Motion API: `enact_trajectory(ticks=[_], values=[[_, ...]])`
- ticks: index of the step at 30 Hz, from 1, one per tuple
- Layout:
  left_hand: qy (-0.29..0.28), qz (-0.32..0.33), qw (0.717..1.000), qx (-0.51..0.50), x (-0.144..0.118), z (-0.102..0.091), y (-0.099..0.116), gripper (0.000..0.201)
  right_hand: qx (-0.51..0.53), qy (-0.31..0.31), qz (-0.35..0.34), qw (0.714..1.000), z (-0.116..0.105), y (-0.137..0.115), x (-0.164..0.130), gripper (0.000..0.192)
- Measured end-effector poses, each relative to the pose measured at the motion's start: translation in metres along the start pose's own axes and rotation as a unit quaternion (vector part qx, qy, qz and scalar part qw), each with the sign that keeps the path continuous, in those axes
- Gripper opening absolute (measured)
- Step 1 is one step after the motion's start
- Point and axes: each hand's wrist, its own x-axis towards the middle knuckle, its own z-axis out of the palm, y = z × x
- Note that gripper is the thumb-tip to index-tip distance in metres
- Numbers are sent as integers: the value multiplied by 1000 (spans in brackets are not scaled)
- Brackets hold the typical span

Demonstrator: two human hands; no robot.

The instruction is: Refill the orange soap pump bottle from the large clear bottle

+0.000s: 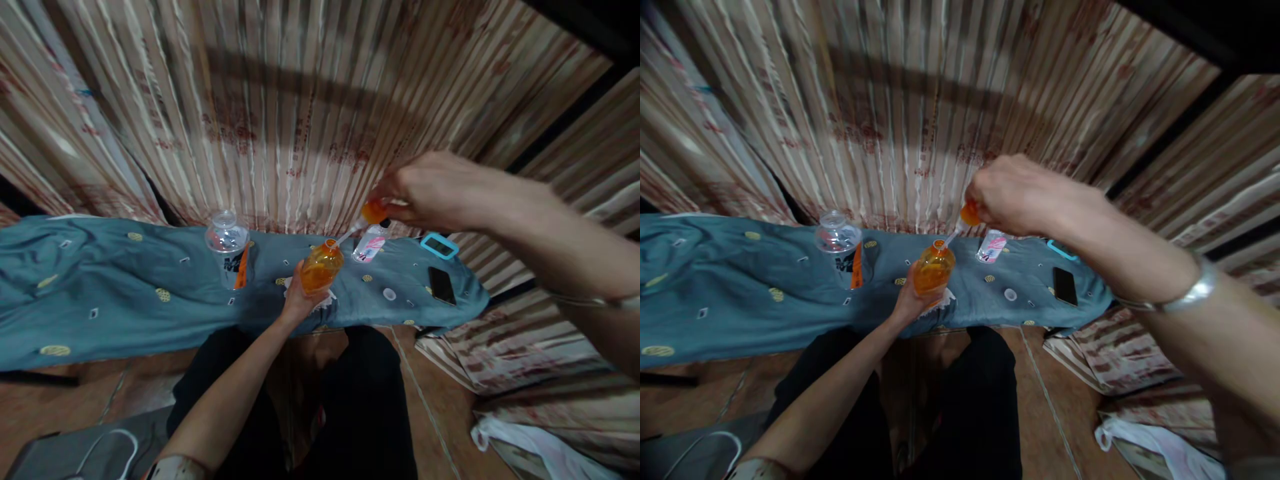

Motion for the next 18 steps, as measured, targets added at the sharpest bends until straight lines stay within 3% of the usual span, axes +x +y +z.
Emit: enact_trajectory(ticks=[4,8,13,18], values=[[-12,18,1000,-12,1,0,0,104,-86,-135,-34,987,59,24,18,33],[-12,29,1000,-2,2,0,0,105,-142,-200,-75,967,84,42,29,27],[-16,45,999,-13,2,-1,-1,101,-154,-219,-100,958,87,45,34,31],[-12,42,999,7,1,-2,-5,102,-104,-205,-94,969,64,66,22,80]])
